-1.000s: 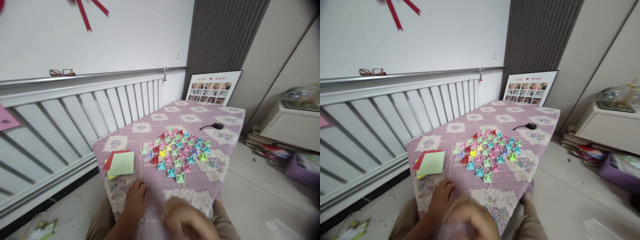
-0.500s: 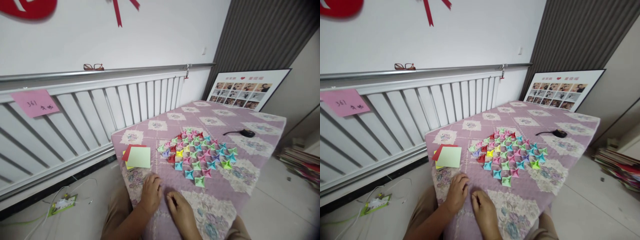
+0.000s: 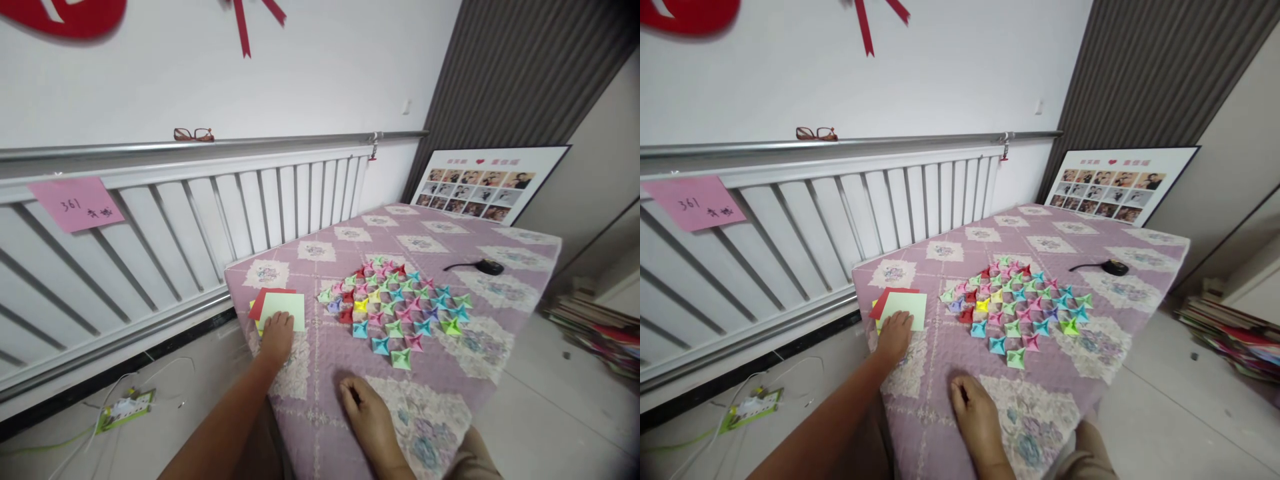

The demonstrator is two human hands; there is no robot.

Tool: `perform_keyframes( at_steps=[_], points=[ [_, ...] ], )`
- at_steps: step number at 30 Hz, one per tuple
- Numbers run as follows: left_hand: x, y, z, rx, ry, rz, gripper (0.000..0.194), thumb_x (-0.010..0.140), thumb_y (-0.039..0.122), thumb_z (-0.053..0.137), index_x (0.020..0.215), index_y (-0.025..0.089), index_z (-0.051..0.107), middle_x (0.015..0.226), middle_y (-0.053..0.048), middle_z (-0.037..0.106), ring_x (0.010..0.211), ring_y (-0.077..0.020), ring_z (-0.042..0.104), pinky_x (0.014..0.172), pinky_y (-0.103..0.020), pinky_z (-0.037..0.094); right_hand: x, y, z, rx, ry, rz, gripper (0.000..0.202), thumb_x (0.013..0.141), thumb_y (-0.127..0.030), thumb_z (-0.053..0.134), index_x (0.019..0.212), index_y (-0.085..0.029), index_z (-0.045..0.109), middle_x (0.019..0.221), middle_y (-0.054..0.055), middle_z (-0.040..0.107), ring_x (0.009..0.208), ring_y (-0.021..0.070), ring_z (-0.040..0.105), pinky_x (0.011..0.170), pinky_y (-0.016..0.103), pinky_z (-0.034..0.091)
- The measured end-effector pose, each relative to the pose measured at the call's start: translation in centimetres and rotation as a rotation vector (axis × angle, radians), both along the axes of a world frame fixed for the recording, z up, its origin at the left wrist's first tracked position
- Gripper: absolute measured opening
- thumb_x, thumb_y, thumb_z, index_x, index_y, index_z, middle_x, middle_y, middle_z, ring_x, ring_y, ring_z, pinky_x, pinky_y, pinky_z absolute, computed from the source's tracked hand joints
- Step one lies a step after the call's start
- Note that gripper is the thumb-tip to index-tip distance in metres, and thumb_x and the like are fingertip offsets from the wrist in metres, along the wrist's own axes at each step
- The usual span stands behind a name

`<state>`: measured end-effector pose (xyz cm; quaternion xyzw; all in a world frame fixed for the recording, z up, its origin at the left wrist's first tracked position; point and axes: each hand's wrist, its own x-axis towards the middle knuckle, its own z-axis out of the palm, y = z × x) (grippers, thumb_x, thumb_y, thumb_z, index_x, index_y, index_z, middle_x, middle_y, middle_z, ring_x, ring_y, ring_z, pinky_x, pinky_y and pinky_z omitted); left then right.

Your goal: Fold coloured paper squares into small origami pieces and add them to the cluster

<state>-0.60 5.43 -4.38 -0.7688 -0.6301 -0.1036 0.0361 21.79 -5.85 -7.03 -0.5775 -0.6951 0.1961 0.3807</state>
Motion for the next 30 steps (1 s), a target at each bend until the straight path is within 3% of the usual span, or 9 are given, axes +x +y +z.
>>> perform_keyframes(
  at_steps=[4, 13, 23, 30],
  points=[
    [-0.7, 0.3, 0.2, -0.006, -0.002, -0.025, 0.032, 0.095, 0.021, 0.037, 0.12, 0.019, 0.058, 0.125, -0.01, 0.057, 0.115, -0.0227, 0.048, 0.098, -0.037, 0.037, 0.0, 0.0, 0.0, 0.004, 0.003, -0.001, 0.024, 0.089, -0.036, 0.044, 0.076, -0.022, 0.058, 0.076, 0.002, 0.064, 0.072, 0.017, 0.061, 0.069, 0.026, 0.046],
    [-2.0, 0.4, 0.7, -0.062, 0.012, -0.064, 0.028, 0.095, 0.022, 0.037, 0.089, 0.017, 0.064, 0.097, -0.009, 0.062, 0.093, -0.0208, 0.054, 0.085, -0.031, 0.04, -0.2, -0.1, 0.2, 0.035, 0.003, -0.014, 0.023, 0.088, -0.036, 0.046, 0.075, -0.022, 0.06, 0.075, 0.003, 0.066, 0.071, 0.0173, 0.062, 0.068, 0.026, 0.047],
    [-2.3, 1.3, 1.2, -0.107, -0.075, 0.04, 0.02, 0.092, 0.03, 0.045, 0.085, 0.018, 0.06, 0.095, -0.007, 0.062, 0.091, -0.0198, 0.056, 0.079, -0.029, 0.038, 0.0, -0.1, 0.0, 0.017, -0.009, -0.014, 0.023, 0.088, -0.035, 0.046, 0.077, -0.022, 0.061, 0.077, 0.003, 0.066, 0.073, 0.017, 0.062, 0.07, 0.026, 0.047],
    [-3.0, 1.4, 2.1, -0.137, -0.108, 0.036, 0.028, 0.093, 0.037, 0.043, 0.079, 0.019, 0.058, 0.088, -0.004, 0.062, 0.084, -0.0175, 0.057, 0.07, -0.026, 0.037, -0.1, -0.1, 0.1, 0.018, -0.004, -0.019, 0.023, 0.088, -0.035, 0.044, 0.077, -0.022, 0.06, 0.078, 0.003, 0.065, 0.074, 0.017, 0.061, 0.07, 0.027, 0.047]
  ],
)
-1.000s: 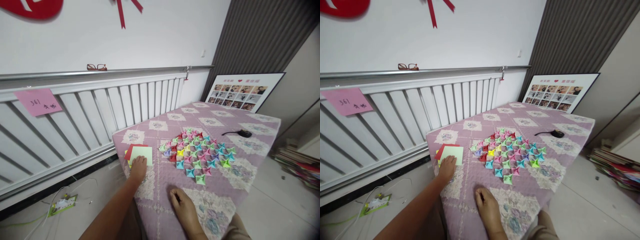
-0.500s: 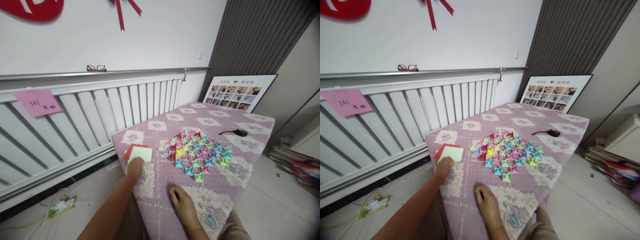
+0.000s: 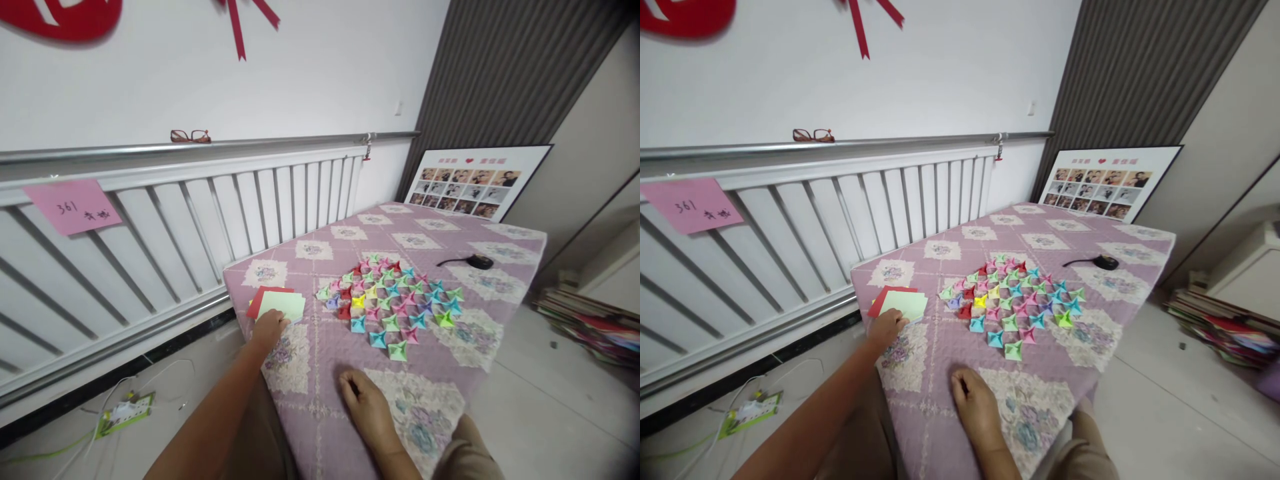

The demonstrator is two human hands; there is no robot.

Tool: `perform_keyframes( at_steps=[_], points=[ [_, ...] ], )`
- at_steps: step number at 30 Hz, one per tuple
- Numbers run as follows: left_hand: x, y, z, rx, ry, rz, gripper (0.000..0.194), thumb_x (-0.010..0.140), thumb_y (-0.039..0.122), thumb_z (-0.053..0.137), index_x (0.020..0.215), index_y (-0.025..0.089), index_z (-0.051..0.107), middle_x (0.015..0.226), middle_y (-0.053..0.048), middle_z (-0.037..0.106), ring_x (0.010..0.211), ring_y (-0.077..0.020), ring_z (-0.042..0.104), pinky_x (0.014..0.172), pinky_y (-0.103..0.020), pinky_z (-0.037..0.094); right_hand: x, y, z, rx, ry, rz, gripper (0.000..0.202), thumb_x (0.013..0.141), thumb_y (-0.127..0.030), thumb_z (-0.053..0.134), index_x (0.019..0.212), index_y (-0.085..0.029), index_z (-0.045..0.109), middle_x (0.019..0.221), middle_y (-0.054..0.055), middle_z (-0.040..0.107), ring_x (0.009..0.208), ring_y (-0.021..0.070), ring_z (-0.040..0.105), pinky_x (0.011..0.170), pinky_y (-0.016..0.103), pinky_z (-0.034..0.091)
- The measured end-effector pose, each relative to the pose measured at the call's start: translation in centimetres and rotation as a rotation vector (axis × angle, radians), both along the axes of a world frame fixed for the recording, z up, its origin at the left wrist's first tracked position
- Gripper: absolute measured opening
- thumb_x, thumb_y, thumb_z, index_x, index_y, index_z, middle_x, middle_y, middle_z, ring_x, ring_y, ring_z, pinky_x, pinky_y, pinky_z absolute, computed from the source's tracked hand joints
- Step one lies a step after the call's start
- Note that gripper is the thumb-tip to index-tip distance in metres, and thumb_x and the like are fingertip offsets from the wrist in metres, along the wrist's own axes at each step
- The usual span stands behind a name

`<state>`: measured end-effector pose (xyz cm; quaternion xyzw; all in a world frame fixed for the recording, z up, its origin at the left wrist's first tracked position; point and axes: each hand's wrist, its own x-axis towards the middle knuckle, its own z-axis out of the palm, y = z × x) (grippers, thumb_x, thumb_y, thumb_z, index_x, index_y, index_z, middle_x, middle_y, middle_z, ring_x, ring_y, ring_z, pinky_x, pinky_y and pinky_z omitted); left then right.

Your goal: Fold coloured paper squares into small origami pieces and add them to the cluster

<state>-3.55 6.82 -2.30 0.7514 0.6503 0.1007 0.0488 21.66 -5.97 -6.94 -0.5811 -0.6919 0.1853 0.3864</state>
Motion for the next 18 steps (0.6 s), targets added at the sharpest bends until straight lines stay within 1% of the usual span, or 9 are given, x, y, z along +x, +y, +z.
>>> perform_keyframes(
  at_steps=[4, 7, 9, 11, 13, 15, 16, 18],
  points=[
    [-0.1, 0.0, 0.2, -0.006, 0.0, -0.03, 0.03, 0.096, 0.035, 0.038, 0.08, 0.019, 0.059, 0.09, -0.005, 0.062, 0.085, -0.0172, 0.057, 0.072, -0.026, 0.038, 0.0, 0.0, 0.0, 0.004, 0.002, 0.004, 0.023, 0.088, -0.035, 0.044, 0.077, -0.022, 0.06, 0.077, 0.003, 0.066, 0.073, 0.0171, 0.061, 0.07, 0.027, 0.047],
    [-0.3, 0.2, 0.3, -0.01, 0.003, -0.048, 0.027, 0.095, 0.029, 0.038, 0.083, 0.019, 0.06, 0.088, -0.004, 0.062, 0.084, -0.0171, 0.058, 0.072, -0.026, 0.039, 0.0, 0.0, 0.0, 0.005, 0.002, 0.004, 0.024, 0.087, -0.036, 0.044, 0.076, -0.022, 0.06, 0.077, 0.003, 0.066, 0.072, 0.0172, 0.061, 0.069, 0.027, 0.047],
    [-0.3, 0.1, 0.6, -0.001, 0.008, -0.056, 0.024, 0.093, 0.024, 0.04, 0.084, 0.018, 0.061, 0.089, -0.005, 0.062, 0.085, -0.0175, 0.058, 0.074, -0.027, 0.04, 0.0, 0.0, 0.1, 0.008, 0.002, -0.001, 0.024, 0.087, -0.036, 0.045, 0.076, -0.022, 0.06, 0.077, 0.003, 0.066, 0.072, 0.0174, 0.061, 0.069, 0.028, 0.048],
    [-0.1, -0.5, 1.2, 0.025, 0.014, -0.063, 0.022, 0.092, 0.02, 0.04, 0.089, 0.017, 0.061, 0.094, -0.006, 0.062, 0.091, -0.0186, 0.057, 0.079, -0.028, 0.04, 0.0, 0.0, 0.1, 0.016, 0.005, -0.006, 0.023, 0.087, -0.035, 0.045, 0.075, -0.022, 0.06, 0.076, 0.003, 0.065, 0.072, 0.0174, 0.061, 0.069, 0.028, 0.048],
    [0.6, -1.6, 1.7, 0.057, 0.023, -0.078, 0.022, 0.092, 0.018, 0.039, 0.096, 0.017, 0.061, 0.101, -0.008, 0.06, 0.097, -0.0199, 0.054, 0.085, -0.03, 0.04, 0.0, 0.0, 0.0, 0.022, 0.013, -0.009, 0.023, 0.086, -0.035, 0.046, 0.075, -0.022, 0.061, 0.076, 0.003, 0.066, 0.072, 0.0174, 0.061, 0.069, 0.028, 0.049],
    [1.7, -3.3, 1.9, 0.067, 0.038, -0.117, 0.022, 0.093, 0.019, 0.039, 0.097, 0.018, 0.061, 0.1, -0.008, 0.06, 0.098, -0.0208, 0.053, 0.087, -0.032, 0.039, 0.0, 0.1, -0.1, 0.033, 0.031, -0.031, 0.021, 0.085, -0.035, 0.047, 0.082, -0.021, 0.063, 0.079, 0.004, 0.066, 0.073, 0.0175, 0.062, 0.071, 0.029, 0.05],
    [2.4, -4.3, 1.8, 0.064, 0.047, -0.142, 0.023, 0.093, 0.019, 0.039, 0.094, 0.018, 0.062, 0.097, -0.008, 0.06, 0.095, -0.021, 0.053, 0.086, -0.033, 0.039, 0.0, 0.1, -0.2, 0.042, 0.04, -0.05, 0.021, 0.084, -0.035, 0.049, 0.089, -0.021, 0.064, 0.082, 0.004, 0.066, 0.073, 0.0175, 0.062, 0.071, 0.029, 0.051],
    [4.0, -6.6, 1.2, 0.047, 0.059, -0.205, 0.022, 0.093, 0.021, 0.041, 0.089, 0.019, 0.063, 0.092, -0.007, 0.06, 0.091, -0.0208, 0.054, 0.084, -0.033, 0.04, 0.0, 0.1, -0.2, 0.069, 0.048, -0.076, 0.031, 0.082, -0.034, 0.053, 0.108, -0.019, 0.061, 0.095, 0.006, 0.066, 0.078, 0.0177, 0.062, 0.074, 0.031, 0.052]
  ],
)
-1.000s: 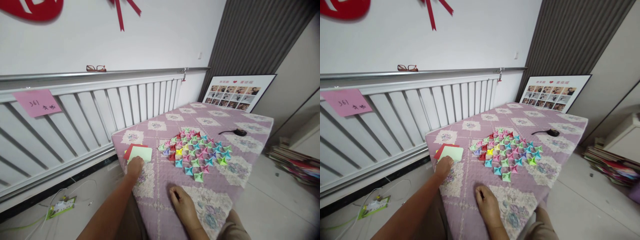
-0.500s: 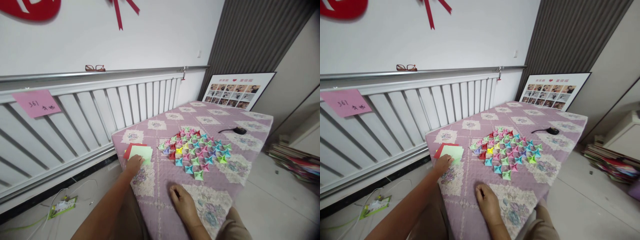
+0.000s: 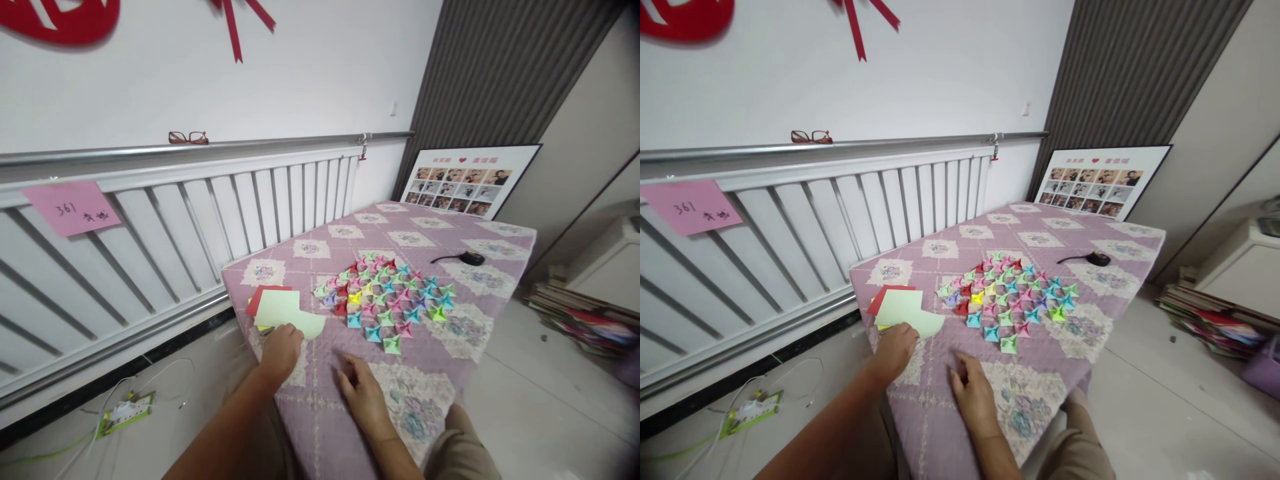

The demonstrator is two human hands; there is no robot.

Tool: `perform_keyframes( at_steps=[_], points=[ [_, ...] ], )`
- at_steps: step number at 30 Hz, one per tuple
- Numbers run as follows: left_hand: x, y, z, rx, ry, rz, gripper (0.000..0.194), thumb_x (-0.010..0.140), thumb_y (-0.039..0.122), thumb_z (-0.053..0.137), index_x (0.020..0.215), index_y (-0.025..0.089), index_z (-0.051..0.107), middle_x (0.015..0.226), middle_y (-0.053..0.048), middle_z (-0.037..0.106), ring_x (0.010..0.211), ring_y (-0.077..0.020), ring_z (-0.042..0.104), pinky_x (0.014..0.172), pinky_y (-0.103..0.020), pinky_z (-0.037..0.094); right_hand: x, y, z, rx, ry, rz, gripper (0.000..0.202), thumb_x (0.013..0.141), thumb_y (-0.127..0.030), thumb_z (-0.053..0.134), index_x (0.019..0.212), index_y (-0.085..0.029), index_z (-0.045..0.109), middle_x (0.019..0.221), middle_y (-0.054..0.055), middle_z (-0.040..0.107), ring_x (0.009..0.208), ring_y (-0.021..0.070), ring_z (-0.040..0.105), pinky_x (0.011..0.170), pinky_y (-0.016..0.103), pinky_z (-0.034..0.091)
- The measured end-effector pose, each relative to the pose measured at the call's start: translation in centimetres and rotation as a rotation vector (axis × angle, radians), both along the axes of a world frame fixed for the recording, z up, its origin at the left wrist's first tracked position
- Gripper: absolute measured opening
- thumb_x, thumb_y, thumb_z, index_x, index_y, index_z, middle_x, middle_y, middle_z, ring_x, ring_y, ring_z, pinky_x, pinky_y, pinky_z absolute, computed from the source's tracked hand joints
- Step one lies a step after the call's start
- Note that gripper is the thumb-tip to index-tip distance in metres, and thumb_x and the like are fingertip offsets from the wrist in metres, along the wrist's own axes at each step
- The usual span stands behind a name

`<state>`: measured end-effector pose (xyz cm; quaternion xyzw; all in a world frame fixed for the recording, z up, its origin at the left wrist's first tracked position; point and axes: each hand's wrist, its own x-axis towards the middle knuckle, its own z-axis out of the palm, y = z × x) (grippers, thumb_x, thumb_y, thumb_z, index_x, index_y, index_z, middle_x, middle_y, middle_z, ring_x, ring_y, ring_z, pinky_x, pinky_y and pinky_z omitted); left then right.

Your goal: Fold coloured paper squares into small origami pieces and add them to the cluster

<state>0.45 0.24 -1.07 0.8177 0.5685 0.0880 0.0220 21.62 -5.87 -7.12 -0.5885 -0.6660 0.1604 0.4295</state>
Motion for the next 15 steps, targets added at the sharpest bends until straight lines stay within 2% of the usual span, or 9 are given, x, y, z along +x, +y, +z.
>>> perform_keyframes(
  at_steps=[2, 4, 6, 8, 11, 15],
  points=[
    [1.6, -2.3, -0.9, -0.025, 0.009, -0.051, 0.022, 0.093, 0.023, 0.043, 0.086, 0.02, 0.063, 0.091, -0.006, 0.06, 0.089, -0.0208, 0.054, 0.08, -0.033, 0.041, -0.1, -0.1, 0.0, 0.037, -0.011, 0.035, 0.045, 0.079, -0.029, 0.055, 0.123, -0.02, 0.054, 0.114, 0.009, 0.061, 0.093, 0.019, 0.062, 0.083, 0.033, 0.052],
    [3.1, -4.4, -1.9, -0.04, 0.012, -0.091, 0.022, 0.094, 0.025, 0.042, 0.091, 0.021, 0.064, 0.093, -0.006, 0.061, 0.09, -0.0213, 0.054, 0.079, -0.033, 0.042, -0.2, -0.3, 0.0, 0.075, -0.029, 0.117, 0.045, 0.078, -0.022, 0.054, 0.124, -0.021, 0.054, 0.123, 0.01, 0.057, 0.108, 0.0202, 0.058, 0.092, 0.035, 0.049],
    [4.1, -6.2, -2.4, -0.079, 0.005, -0.095, 0.023, 0.094, 0.025, 0.042, 0.092, 0.022, 0.064, 0.093, -0.006, 0.061, 0.09, -0.0216, 0.055, 0.078, -0.034, 0.043, -0.2, -0.4, -0.2, 0.098, -0.051, 0.197, 0.034, 0.077, -0.016, 0.051, 0.109, -0.021, 0.062, 0.115, 0.009, 0.061, 0.107, 0.0207, 0.058, 0.093, 0.037, 0.048],
    [4.5, -7.7, -2.5, -0.106, -0.035, -0.095, 0.021, 0.093, 0.025, 0.044, 0.094, 0.022, 0.065, 0.095, -0.006, 0.062, 0.092, -0.022, 0.055, 0.08, -0.034, 0.043, -0.1, -0.5, -0.4, 0.103, -0.057, 0.246, 0.025, 0.075, -0.012, 0.05, 0.092, -0.02, 0.066, 0.099, 0.008, 0.066, 0.097, 0.0206, 0.061, 0.088, 0.038, 0.05],
    [3.9, -9.5, -2.2, -0.111, -0.17, -0.112, 0.017, 0.09, 0.026, 0.052, 0.101, 0.024, 0.064, 0.099, -0.005, 0.062, 0.095, -0.0223, 0.055, 0.086, -0.037, 0.044, 0.1, -0.8, -0.7, 0.114, -0.001, 0.242, 0.021, 0.074, -0.012, 0.05, 0.086, -0.021, 0.065, 0.093, 0.008, 0.068, 0.092, 0.0206, 0.062, 0.085, 0.038, 0.051],
    [1.5, -11.3, -2.7, -0.045, -0.37, -0.1, 0.03, 0.084, 0.023, 0.058, 0.113, 0.025, 0.06, 0.113, -0.006, 0.06, 0.106, -0.0236, 0.052, 0.097, -0.041, 0.041, 0.7, -1.5, -0.7, 0.103, 0.081, 0.224, 0.014, 0.08, -0.022, 0.052, 0.086, -0.021, 0.065, 0.094, 0.008, 0.069, 0.091, 0.0201, 0.064, 0.083, 0.035, 0.051]
  ],
)
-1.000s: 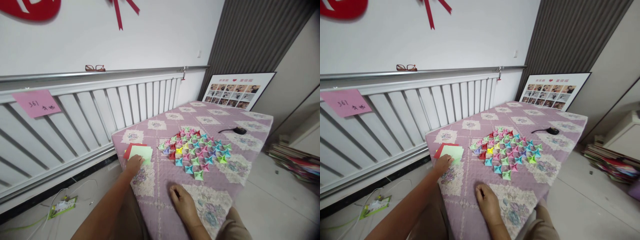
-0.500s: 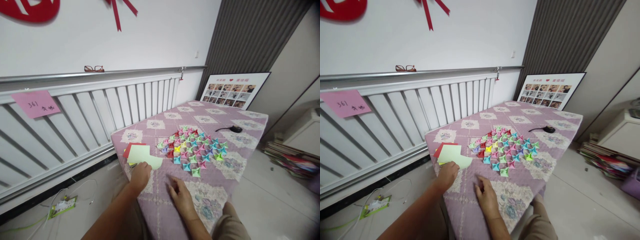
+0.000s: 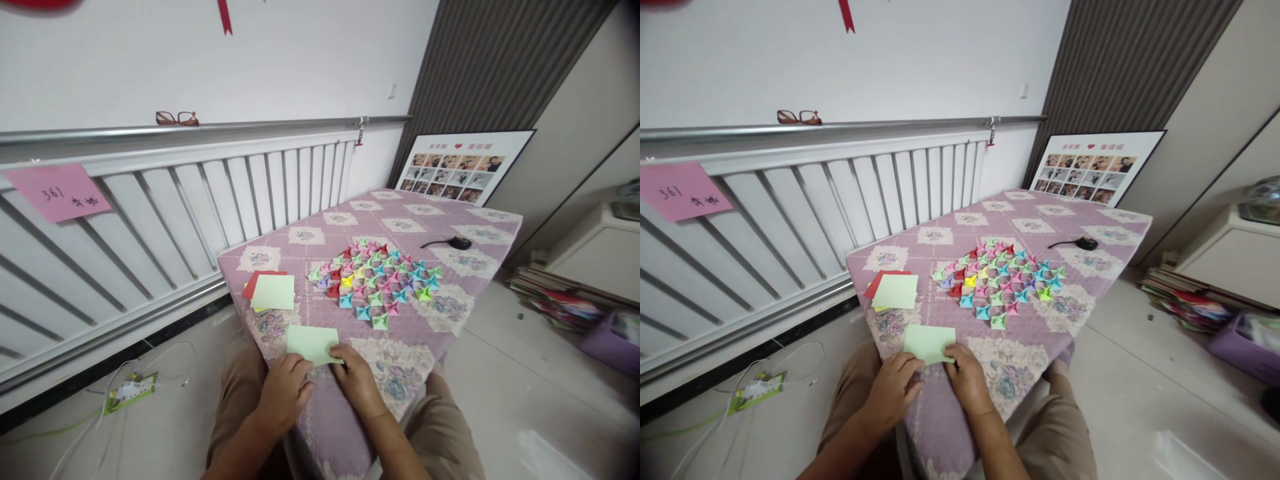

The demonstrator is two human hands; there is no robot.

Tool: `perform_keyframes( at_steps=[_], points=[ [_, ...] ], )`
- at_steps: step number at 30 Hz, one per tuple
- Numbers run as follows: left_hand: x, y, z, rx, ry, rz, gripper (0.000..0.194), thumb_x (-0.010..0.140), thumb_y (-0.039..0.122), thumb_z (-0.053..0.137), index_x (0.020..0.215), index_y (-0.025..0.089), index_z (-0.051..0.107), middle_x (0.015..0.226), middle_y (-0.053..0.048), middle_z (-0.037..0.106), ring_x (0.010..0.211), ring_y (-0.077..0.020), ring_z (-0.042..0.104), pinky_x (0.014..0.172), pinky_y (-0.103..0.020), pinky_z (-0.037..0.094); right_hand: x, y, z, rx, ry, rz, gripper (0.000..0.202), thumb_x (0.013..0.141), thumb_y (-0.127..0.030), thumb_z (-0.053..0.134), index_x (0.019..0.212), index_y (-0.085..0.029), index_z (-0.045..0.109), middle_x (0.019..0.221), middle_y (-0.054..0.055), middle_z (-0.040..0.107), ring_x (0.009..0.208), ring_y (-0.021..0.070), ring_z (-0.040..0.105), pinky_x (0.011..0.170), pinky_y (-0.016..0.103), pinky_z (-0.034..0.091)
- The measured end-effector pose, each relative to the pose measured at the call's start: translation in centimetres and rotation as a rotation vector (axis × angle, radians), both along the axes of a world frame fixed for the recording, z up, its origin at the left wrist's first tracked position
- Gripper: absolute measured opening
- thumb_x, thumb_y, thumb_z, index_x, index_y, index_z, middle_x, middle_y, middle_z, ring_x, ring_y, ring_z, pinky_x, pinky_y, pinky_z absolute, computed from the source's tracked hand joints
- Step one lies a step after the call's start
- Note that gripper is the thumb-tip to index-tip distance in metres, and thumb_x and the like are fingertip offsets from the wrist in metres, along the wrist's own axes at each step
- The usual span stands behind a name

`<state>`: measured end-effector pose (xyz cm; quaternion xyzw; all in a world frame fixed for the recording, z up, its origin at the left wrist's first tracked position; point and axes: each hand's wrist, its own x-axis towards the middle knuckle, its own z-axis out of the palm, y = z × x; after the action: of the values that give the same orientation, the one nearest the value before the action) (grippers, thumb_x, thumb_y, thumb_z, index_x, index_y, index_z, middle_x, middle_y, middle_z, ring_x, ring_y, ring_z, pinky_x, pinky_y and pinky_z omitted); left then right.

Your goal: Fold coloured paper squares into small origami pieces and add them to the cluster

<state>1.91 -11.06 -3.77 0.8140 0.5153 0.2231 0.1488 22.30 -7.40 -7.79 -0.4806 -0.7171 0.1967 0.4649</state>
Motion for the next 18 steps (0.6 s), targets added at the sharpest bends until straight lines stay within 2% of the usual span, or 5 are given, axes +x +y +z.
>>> perform_keyframes(
  at_steps=[3, 6, 9, 13, 18],
  points=[
    [-1.6, -0.5, -1.1, -0.015, -0.135, 0.104, 0.038, 0.08, 0.018, 0.057, 0.117, 0.023, 0.058, 0.12, -0.007, 0.058, 0.115, -0.0248, 0.049, 0.105, -0.044, 0.036, 0.4, -0.8, 0.3, -0.067, 0.026, -0.029, 0.016, 0.084, -0.032, 0.053, 0.082, -0.022, 0.065, 0.089, 0.007, 0.069, 0.086, 0.0197, 0.064, 0.08, 0.034, 0.051],
    [-2.2, -0.1, -2.0, -0.073, -0.288, 0.242, 0.04, 0.077, 0.015, 0.056, 0.117, 0.021, 0.056, 0.12, -0.008, 0.058, 0.116, -0.0225, 0.05, 0.104, -0.04, 0.038, 0.7, -1.4, 0.7, -0.139, 0.05, -0.067, 0.023, 0.085, -0.039, 0.052, 0.08, -0.022, 0.066, 0.087, 0.007, 0.069, 0.082, 0.0197, 0.063, 0.078, 0.032, 0.05],
    [-1.8, 0.7, -2.4, -0.125, -0.407, 0.265, 0.031, 0.076, 0.014, 0.055, 0.106, 0.02, 0.059, 0.111, -0.006, 0.06, 0.102, -0.0187, 0.056, 0.093, -0.032, 0.045, 0.7, -1.6, 1.0, -0.205, 0.051, -0.086, 0.026, 0.084, -0.043, 0.052, 0.082, -0.021, 0.066, 0.086, 0.007, 0.069, 0.082, 0.0203, 0.063, 0.077, 0.032, 0.049],
    [-1.0, 1.8, -2.2, -0.197, -0.435, 0.322, 0.007, 0.08, 0.021, 0.052, 0.079, 0.018, 0.058, 0.08, 0.0, 0.06, 0.074, -0.0142, 0.055, 0.071, -0.025, 0.045, 0.7, -1.8, 1.3, -0.244, 0.034, -0.101, 0.029, 0.084, -0.045, 0.051, 0.081, -0.02, 0.066, 0.084, 0.007, 0.068, 0.079, 0.0207, 0.062, 0.075, 0.031, 0.049],
    [-0.9, 2.7, -1.6, -0.26, -0.458, 0.386, 0.016, 0.083, 0.026, 0.048, 0.073, 0.018, 0.057, 0.069, 0.002, 0.056, 0.07, -0.0135, 0.052, 0.066, -0.023, 0.04, 0.7, -2.0, 2.0, -0.217, 0.069, -0.1, 0.032, 0.086, -0.046, 0.049, 0.083, -0.02, 0.067, 0.083, 0.006, 0.068, 0.078, 0.0198, 0.062, 0.075, 0.03, 0.049]
  ],
)
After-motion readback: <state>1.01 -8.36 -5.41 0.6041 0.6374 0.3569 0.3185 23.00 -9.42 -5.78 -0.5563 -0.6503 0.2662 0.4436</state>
